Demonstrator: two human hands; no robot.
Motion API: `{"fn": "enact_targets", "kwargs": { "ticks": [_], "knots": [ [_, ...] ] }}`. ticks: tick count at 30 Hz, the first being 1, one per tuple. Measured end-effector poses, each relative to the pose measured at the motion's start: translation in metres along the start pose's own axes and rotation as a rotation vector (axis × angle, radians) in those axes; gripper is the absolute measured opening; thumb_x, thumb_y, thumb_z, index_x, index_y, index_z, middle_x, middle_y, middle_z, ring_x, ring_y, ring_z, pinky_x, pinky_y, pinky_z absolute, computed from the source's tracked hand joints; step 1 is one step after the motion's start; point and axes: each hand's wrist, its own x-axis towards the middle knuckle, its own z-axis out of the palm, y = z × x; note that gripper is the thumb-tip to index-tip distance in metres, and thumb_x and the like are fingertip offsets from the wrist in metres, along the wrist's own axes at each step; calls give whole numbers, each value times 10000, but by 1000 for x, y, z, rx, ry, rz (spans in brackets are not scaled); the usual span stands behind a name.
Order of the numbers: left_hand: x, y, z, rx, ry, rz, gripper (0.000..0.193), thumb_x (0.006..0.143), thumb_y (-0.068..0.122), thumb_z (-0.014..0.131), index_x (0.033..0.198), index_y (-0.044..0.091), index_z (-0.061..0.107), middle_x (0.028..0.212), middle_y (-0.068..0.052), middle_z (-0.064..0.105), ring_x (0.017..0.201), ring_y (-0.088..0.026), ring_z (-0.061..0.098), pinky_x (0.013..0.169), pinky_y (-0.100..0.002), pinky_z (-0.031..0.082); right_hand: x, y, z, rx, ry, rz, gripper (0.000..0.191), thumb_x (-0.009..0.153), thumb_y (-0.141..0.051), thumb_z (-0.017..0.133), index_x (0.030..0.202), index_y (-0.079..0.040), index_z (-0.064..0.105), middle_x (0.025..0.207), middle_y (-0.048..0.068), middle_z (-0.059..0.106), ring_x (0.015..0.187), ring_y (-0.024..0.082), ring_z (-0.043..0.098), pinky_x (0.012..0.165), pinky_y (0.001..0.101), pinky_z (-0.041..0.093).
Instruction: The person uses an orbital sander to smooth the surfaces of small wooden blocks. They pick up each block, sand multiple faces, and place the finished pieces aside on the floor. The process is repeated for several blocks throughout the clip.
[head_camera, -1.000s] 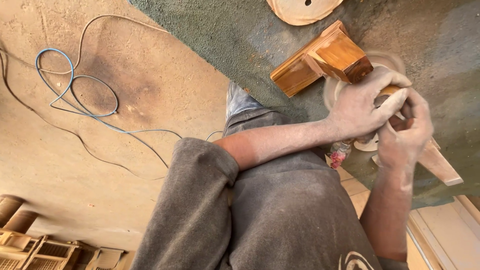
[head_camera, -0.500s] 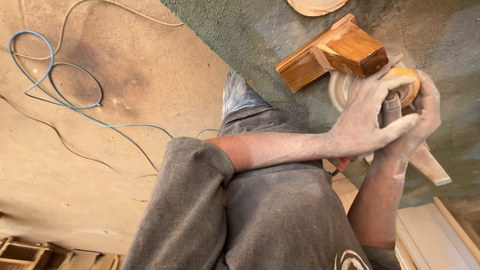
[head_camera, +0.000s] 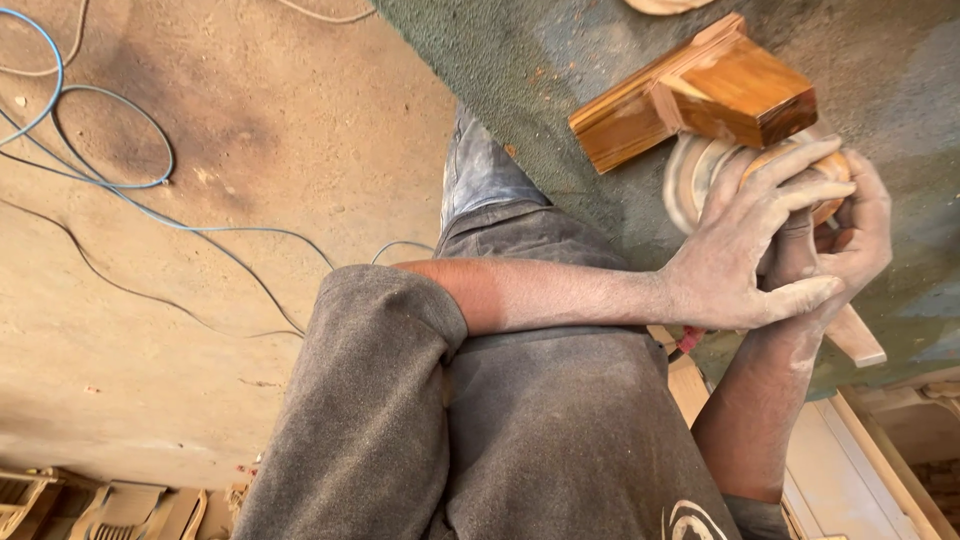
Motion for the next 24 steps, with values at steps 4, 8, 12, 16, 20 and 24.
{"fn": "enact_targets", "kwargs": {
  "ticks": [4,8,12,16,20,24],
  "knots": [
    [-2,-2,4,-16,1,20,753,934,592,616,1521,209,344,1590,-84,277,1503,-278,244,1304,-498,176,0,-1,-5,9,-28,-32,568,1096,-343,757,1442,48,533,1396,148,639,1295,227,672,1114,317,584],
    [-1,-3,9,-23,-13,32,771,921,599,619,1514,192,342,1592,-104,272,1506,-287,227,1298,-532,164,4,-3,-7,13,-50,-51,530,1138,-315,720,1472,49,528,1428,163,633,1283,229,668,1120,316,577],
    [1,-5,11,-44,12,43,777,922,611,614,1513,190,336,1613,-104,264,1505,-285,218,1289,-531,169,6,-10,-3,-26,-44,-41,439,1146,-238,708,1443,39,542,1378,177,652,1258,236,688,1059,313,600],
    [1,-6,11,-53,26,47,766,926,606,613,1533,219,350,1604,-97,273,1493,-279,229,1286,-518,179,5,-11,0,-6,-31,8,369,1122,-203,678,1380,24,544,1304,157,666,1172,217,713,1019,320,636],
    [-2,-6,9,-21,-13,36,778,915,613,605,1536,212,361,1590,-111,312,1487,-288,260,1293,-544,160,3,2,-1,-24,-45,-75,292,1180,-121,639,1394,52,541,1336,177,643,1189,236,700,1031,345,638],
    [-5,-5,7,0,-9,37,753,913,635,609,1503,230,376,1560,-107,339,1477,-286,265,1292,-548,153,-1,15,-6,-91,-56,-166,226,1200,-72,583,1381,62,557,1318,186,632,1192,233,691,1035,345,635]
  ]
}}
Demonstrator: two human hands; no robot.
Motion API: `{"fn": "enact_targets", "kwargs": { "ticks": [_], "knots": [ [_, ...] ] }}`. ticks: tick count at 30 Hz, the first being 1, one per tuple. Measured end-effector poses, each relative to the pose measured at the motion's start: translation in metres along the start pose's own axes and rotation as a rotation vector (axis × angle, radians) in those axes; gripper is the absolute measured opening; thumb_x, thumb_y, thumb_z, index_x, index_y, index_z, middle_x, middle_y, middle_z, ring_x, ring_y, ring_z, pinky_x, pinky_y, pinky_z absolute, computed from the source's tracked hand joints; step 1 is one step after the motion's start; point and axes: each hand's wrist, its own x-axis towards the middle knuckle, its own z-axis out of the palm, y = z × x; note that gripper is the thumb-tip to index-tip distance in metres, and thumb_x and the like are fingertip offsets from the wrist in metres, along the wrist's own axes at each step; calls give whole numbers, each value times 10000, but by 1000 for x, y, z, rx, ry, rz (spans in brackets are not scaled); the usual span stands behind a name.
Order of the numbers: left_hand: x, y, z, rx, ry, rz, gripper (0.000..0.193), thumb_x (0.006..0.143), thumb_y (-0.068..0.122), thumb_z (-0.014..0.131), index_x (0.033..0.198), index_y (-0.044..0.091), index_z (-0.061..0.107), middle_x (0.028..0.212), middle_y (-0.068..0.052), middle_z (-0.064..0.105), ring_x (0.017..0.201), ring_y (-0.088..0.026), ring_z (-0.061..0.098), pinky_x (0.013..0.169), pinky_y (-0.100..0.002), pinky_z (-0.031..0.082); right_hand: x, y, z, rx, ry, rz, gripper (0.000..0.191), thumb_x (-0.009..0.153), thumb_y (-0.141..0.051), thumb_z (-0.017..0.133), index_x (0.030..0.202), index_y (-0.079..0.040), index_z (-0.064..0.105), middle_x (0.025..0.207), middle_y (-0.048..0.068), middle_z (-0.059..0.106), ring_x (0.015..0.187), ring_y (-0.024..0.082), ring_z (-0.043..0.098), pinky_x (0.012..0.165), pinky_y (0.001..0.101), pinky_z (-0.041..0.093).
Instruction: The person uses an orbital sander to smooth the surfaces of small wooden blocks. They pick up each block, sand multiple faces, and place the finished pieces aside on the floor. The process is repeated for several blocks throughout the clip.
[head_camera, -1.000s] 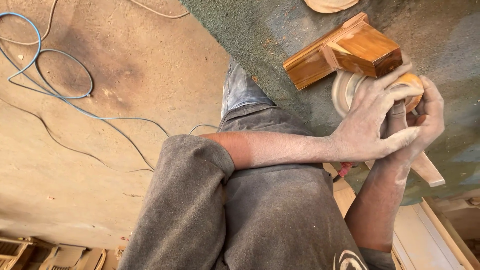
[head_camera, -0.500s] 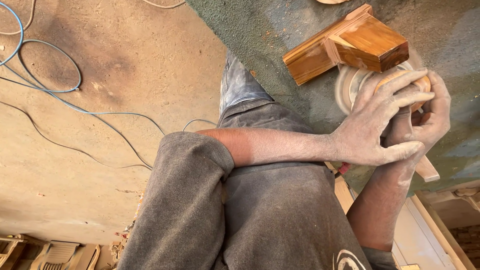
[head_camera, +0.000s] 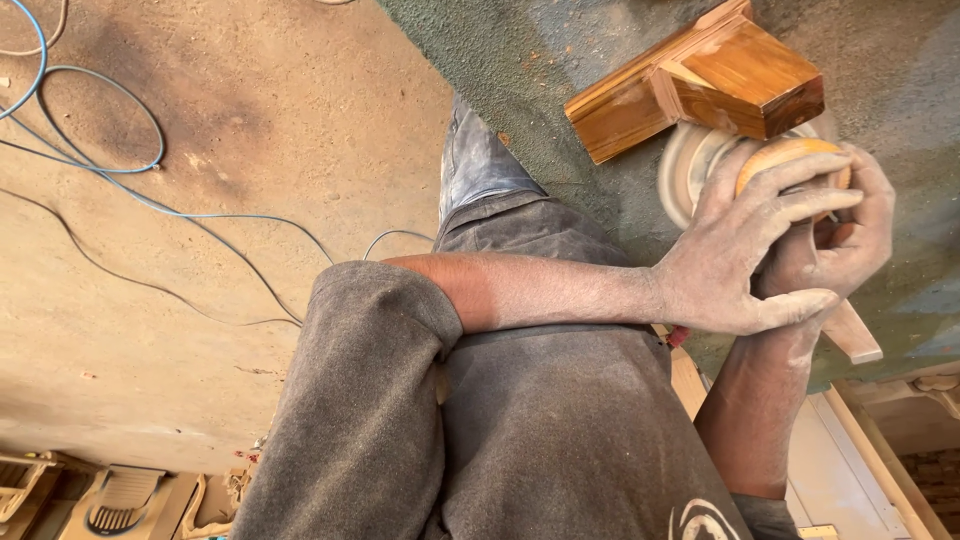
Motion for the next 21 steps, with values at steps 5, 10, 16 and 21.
{"fn": "enact_targets", "kwargs": {
  "ticks": [5,10,16,21],
  "knots": [
    [1,1,3,7,-3,17,777,898,651,619,1529,260,389,1536,-83,353,1474,-287,258,1298,-554,141,-2,-3,-4,14,5,25,229,1208,-65,570,1393,67,541,1318,188,641,1179,230,676,1032,332,629],
    [3,0,6,-5,-2,22,776,899,663,602,1533,269,389,1553,-74,347,1471,-268,275,1297,-542,151,3,-11,-3,79,16,80,246,1198,-80,595,1397,48,528,1282,168,647,1178,229,719,996,305,646],
    [6,-3,3,-11,4,33,773,917,675,575,1524,250,355,1554,-75,336,1465,-262,273,1278,-546,156,7,-1,-3,-17,-25,-22,215,1200,12,575,1410,52,551,1326,182,644,1191,237,691,1027,322,618],
    [5,-2,-3,-12,3,29,764,923,673,569,1536,266,361,1555,-62,337,1455,-255,280,1273,-528,168,4,5,-4,-2,-28,4,200,1182,25,569,1379,56,548,1312,166,641,1200,240,703,1054,337,647]
  ]
}}
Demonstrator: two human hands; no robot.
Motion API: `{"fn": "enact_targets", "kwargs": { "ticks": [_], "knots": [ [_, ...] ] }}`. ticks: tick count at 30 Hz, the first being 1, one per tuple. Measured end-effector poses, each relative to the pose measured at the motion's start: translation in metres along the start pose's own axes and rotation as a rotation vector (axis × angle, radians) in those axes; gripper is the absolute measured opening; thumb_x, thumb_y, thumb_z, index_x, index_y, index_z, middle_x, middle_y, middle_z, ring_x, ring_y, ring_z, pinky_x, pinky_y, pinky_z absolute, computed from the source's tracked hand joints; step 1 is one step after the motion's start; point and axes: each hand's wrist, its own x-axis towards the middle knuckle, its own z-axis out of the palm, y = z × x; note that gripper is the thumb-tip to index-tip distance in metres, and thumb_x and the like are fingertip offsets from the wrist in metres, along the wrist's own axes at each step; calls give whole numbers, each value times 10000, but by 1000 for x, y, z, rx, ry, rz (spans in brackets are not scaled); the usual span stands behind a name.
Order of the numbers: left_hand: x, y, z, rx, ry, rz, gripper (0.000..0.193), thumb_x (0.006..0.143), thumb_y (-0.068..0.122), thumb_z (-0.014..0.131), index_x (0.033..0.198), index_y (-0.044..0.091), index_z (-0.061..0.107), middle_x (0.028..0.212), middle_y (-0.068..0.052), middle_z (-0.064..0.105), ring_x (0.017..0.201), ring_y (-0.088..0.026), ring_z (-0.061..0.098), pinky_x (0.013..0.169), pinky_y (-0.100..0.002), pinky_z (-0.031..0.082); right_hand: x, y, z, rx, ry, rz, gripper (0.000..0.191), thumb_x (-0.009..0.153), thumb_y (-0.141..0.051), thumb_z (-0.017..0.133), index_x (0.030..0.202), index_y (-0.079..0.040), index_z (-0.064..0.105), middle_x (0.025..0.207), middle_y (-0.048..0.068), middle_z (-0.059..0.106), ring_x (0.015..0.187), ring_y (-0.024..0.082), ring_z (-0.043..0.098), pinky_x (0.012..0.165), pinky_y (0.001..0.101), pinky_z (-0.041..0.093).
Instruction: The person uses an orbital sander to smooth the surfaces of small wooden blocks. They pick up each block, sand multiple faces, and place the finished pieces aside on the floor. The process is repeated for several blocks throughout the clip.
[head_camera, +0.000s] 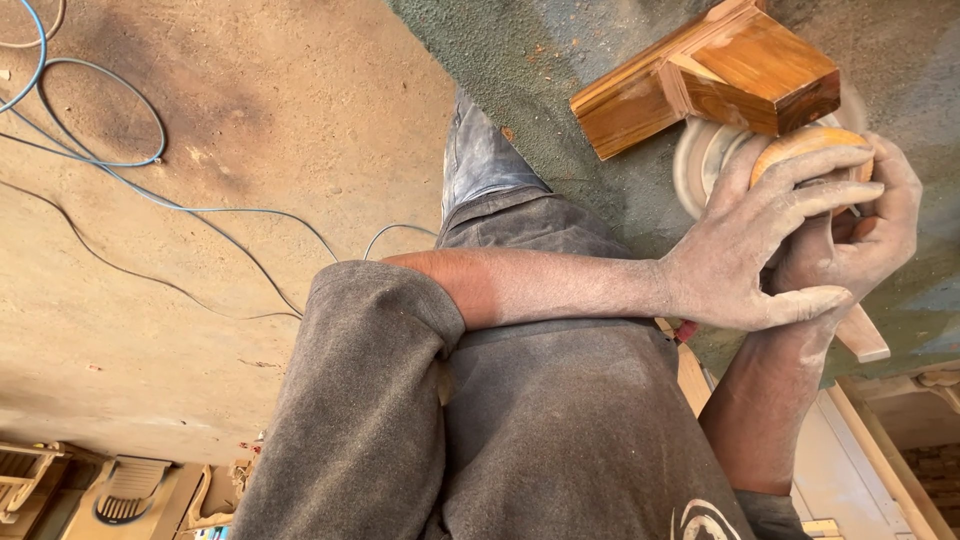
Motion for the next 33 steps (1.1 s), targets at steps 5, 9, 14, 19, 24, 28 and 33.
{"fn": "enact_targets", "kwargs": {
  "ticks": [5,9,14,19,24,28,33],
  "knots": [
    [0,-1,1,-12,10,4,776,915,653,586,1543,262,351,1549,-73,325,1454,-259,273,1274,-535,162,0,-2,0,-26,-12,-32,216,1155,53,553,1371,58,553,1318,179,622,1211,248,704,1049,338,651],
    [0,-3,2,-30,-10,-8,792,903,649,606,1536,243,358,1555,-77,338,1462,-257,280,1276,-551,159,2,-3,-1,-9,-24,0,204,1181,28,574,1379,59,533,1303,180,637,1212,243,718,1041,332,654],
    [0,-4,4,-28,-16,-12,796,894,645,607,1531,232,372,1548,-69,351,1462,-249,295,1281,-568,149,2,-5,-1,-31,-20,-17,185,1231,-9,567,1405,49,547,1328,184,632,1192,228,695,1039,321,650],
    [0,-2,4,-28,0,-16,795,897,642,606,1537,238,366,1554,-62,353,1457,-233,298,1275,-540,168,1,-6,0,-8,-8,34,211,1217,-26,542,1415,48,546,1333,178,641,1191,219,689,1020,312,615],
    [-2,-1,2,-6,-32,-40,803,903,651,597,1539,218,369,1550,-72,361,1458,-242,305,1277,-542,169,-1,-4,-2,-24,-34,-23,231,1174,43,534,1403,69,523,1329,188,625,1209,242,691,1039,334,625],
    [-3,-2,3,18,-20,-13,771,921,664,567,1536,243,369,1553,-58,349,1462,-236,296,1291,-538,142,-3,1,-5,-11,-40,15,269,1157,69,516,1425,55,542,1347,171,639,1195,223,678,1044,317,609],
    [1,-1,2,0,-44,-27,779,927,699,549,1530,242,363,1551,-50,361,1457,-234,314,1281,-542,168,-3,4,-7,-10,-44,3,267,1170,76,548,1436,62,532,1365,186,624,1216,236,672,1083,336,633]
  ]
}}
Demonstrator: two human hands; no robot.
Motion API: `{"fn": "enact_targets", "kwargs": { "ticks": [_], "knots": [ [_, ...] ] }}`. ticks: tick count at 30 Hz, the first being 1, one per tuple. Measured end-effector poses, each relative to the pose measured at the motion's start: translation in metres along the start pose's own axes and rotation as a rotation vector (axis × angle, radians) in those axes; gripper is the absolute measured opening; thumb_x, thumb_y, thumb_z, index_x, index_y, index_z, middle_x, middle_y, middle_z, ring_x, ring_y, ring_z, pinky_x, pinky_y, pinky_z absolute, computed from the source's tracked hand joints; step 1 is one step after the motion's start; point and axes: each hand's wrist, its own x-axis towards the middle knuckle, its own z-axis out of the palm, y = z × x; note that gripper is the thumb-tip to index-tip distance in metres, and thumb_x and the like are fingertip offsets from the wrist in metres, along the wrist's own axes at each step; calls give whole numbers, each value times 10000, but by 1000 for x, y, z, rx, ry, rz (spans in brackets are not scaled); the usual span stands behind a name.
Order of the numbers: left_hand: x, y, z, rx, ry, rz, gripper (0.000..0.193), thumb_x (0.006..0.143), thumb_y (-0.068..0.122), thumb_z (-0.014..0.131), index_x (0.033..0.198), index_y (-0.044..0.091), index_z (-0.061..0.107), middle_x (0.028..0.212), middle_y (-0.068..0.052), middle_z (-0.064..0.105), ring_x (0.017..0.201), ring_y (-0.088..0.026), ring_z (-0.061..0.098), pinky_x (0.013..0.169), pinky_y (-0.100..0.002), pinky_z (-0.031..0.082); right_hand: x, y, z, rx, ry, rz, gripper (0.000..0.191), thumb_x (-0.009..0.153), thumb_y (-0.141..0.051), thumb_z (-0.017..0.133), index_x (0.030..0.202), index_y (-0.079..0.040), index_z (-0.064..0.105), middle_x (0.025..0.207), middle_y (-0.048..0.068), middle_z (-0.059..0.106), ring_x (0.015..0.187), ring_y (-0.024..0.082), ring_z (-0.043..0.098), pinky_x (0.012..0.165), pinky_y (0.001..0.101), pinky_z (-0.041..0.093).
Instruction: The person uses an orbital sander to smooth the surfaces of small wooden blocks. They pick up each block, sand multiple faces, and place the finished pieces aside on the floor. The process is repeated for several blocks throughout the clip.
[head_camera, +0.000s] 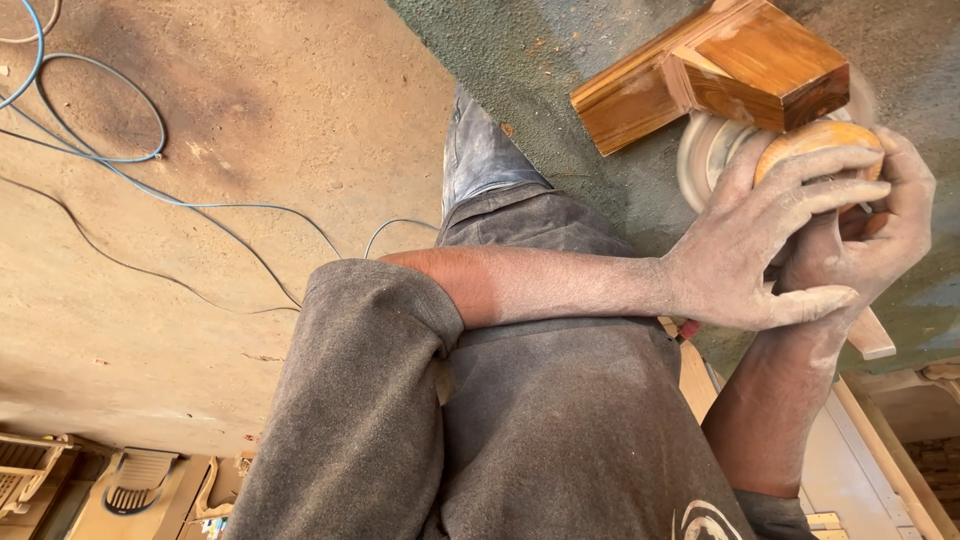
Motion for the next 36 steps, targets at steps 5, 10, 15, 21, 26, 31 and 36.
{"fn": "enact_targets", "kwargs": {
  "ticks": [5,10,15,21,26,31,36],
  "knots": [
    [9,9,-6,122,-83,-29,810,900,728,553,1527,247,374,1552,-38,365,1477,-220,301,1306,-568,129,1,-2,0,5,7,28,310,1124,81,528,1433,59,537,1359,178,635,1205,229,680,1079,331,648],
    [7,10,-4,217,-200,-49,812,894,712,568,1532,243,385,1563,-23,363,1494,-203,296,1316,-549,133,-2,-7,0,19,41,76,271,1125,48,535,1396,54,535,1309,171,656,1196,226,722,1053,325,665],
    [-7,-2,11,75,-103,10,804,921,684,566,1549,238,340,1570,-28,358,1488,-212,301,1311,-545,136,-10,-5,0,61,109,112,305,1111,47,545,1416,53,551,1305,183,669,1183,234,700,1072,330,634],
    [-17,-12,15,146,-200,9,824,914,674,590,1545,209,336,1578,-49,369,1514,-221,317,1314,-571,131,-19,6,2,134,141,142,307,1115,19,575,1416,57,531,1368,183,624,1259,243,692,1100,337,627],
    [-12,-12,8,135,-138,49,804,931,672,569,1546,213,330,1594,-67,329,1513,-241,297,1305,-548,145,-19,14,6,194,116,116,301,1177,-42,626,1437,51,508,1381,198,633,1240,247,668,1111,329,624],
    [-3,-12,-5,171,-137,59,815,939,661,574,1557,194,321,1609,-109,303,1506,-270,307,1302,-540,170,-15,19,15,223,133,110,373,1174,-129,658,1468,42,504,1398,209,631,1298,282,691,1145,352,641],
    [0,-15,-18,204,-177,33,848,948,668,583,1583,179,307,1643,-100,282,1500,-266,317,1300,-537,208,-12,12,22,120,106,-16,452,1180,-185,743,1466,59,492,1441,210,566,1365,315,638,1174,399,598]
  ]
}}
